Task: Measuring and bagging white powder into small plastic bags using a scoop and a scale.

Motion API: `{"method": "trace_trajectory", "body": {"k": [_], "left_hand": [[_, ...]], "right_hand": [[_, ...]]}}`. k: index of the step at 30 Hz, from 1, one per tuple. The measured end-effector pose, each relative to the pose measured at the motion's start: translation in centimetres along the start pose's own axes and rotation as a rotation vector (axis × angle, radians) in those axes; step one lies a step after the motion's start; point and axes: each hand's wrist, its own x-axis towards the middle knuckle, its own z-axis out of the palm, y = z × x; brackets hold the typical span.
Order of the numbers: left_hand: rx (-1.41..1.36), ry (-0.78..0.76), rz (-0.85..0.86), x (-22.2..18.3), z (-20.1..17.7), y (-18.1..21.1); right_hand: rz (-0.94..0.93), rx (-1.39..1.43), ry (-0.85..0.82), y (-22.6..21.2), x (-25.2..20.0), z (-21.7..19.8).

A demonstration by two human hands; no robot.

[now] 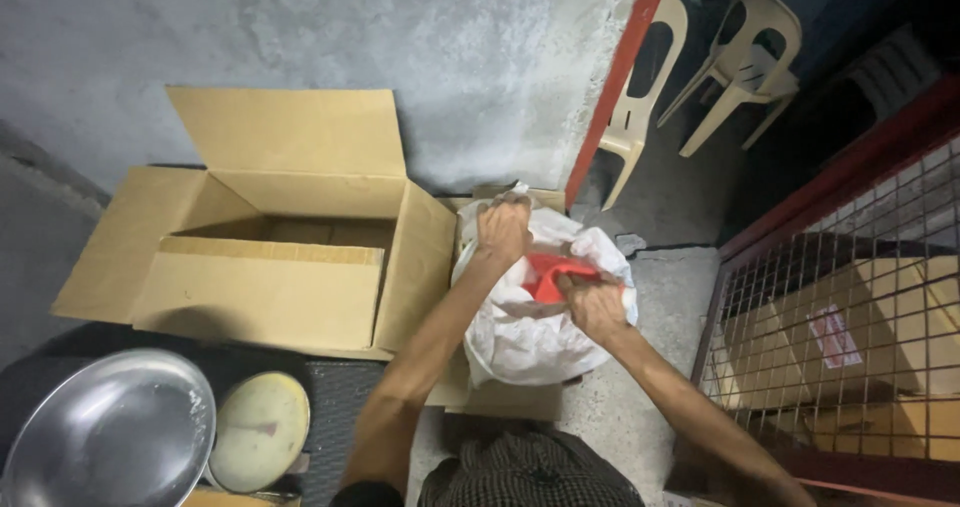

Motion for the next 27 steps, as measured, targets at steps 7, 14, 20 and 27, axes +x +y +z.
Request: {"method": "trace_trajectory", "body": {"k": [7, 14, 20, 27], "left_hand": [[-0.178, 0.221, 0.091, -0.6, -3.6, -0.5], [-0.128, 0.226, 0.037, 0.6, -2.4, -1.1], [-0.164, 0.241, -0.002, 0.5, -3.3, -2.6], [-0.174, 0.198, 0.095, 1.2, -1.9, -0.3]], "right_hand": [[0.188, -0.040, -0.036, -1.4, 0.6, 1.0], [-0.077, -0.058, -0.208, -3.2, 2.1, 4.4], [0.257, -0.082, -0.530, -2.8, 3.7, 1.8], [0.574, -0.099, -0.407, 2.5, -0.3, 8.2]]}}
